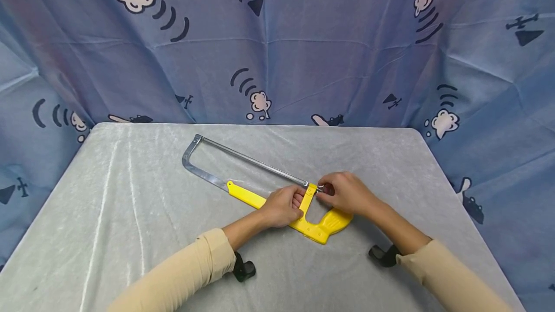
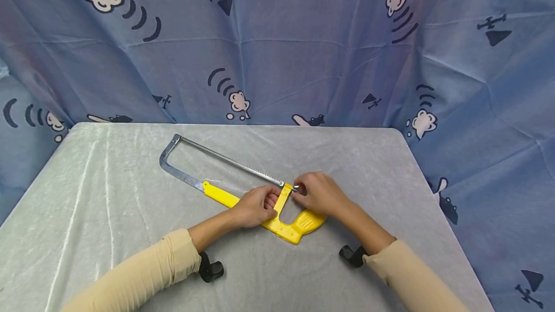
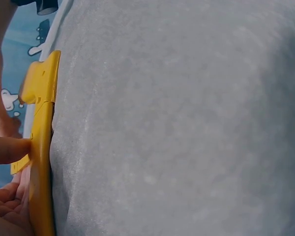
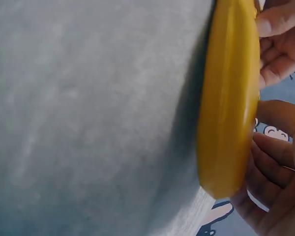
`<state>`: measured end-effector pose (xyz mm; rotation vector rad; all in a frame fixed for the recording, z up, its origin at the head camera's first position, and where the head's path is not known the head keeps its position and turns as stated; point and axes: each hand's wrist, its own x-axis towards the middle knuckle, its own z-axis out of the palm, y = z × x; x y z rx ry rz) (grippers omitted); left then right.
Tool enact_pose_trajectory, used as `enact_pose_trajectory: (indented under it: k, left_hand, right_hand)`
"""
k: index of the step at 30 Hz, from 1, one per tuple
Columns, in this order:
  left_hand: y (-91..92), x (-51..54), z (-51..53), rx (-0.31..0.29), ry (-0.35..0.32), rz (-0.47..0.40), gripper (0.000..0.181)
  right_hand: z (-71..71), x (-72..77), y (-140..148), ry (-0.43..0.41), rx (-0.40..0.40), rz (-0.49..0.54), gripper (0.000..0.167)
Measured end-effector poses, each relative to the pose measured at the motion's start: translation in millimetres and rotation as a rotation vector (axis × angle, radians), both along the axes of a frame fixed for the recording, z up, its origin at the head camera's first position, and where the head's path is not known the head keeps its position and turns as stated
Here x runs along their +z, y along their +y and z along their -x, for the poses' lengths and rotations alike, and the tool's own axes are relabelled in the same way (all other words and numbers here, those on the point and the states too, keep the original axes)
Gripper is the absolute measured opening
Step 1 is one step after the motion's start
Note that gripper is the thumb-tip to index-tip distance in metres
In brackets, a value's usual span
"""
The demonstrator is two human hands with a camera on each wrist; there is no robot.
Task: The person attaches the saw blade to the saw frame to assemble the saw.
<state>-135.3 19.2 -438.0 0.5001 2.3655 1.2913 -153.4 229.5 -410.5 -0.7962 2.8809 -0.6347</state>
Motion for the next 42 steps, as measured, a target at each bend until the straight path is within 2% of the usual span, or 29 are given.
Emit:
enact_pose_trajectory:
  k: [5, 11, 18, 26, 33, 42]
  left_hand:
    - [0.1, 0.3, 0.5, 0.000, -0.005, -0.003, 0.036]
    - [0.6, 0.1, 0.5, 0.008, -0.007, 0.002, 0.036]
    - [0.5, -1.2, 1.1, 0.005, 0.007, 0.002, 0.036]
    - [0.0, -1.6, 0.9, 0.005, 0.009, -0.005, 0.036]
    - [-0.3, -1.6, 0.9, 0.004, 0.010, -0.007, 0.036]
    - [-0.7, -0.6, 0.5, -0.002, 0.024, -0.001, 0.037]
  right_hand:
    - [-2.7, -0.2, -2.8, 0.151, -0.002, -0.093, 0.032]
    - [-2.9, -3.9, -3.5, 0.233, 0.009, -0.140, 0.031]
    - [-2.7, -4.7, -3.8, 0.247, 0.022, -0.156, 0.027]
    - [-1.8, -5.2, -2.1, 0.291, 0.102, -0.187, 0.024]
    - [-1.2, -6.6, -0.4, 0.326, 0.151, -0.171, 0.021]
    - [-0.1, -8.7, 1.2, 0.273, 0.171, -0.146, 0.015]
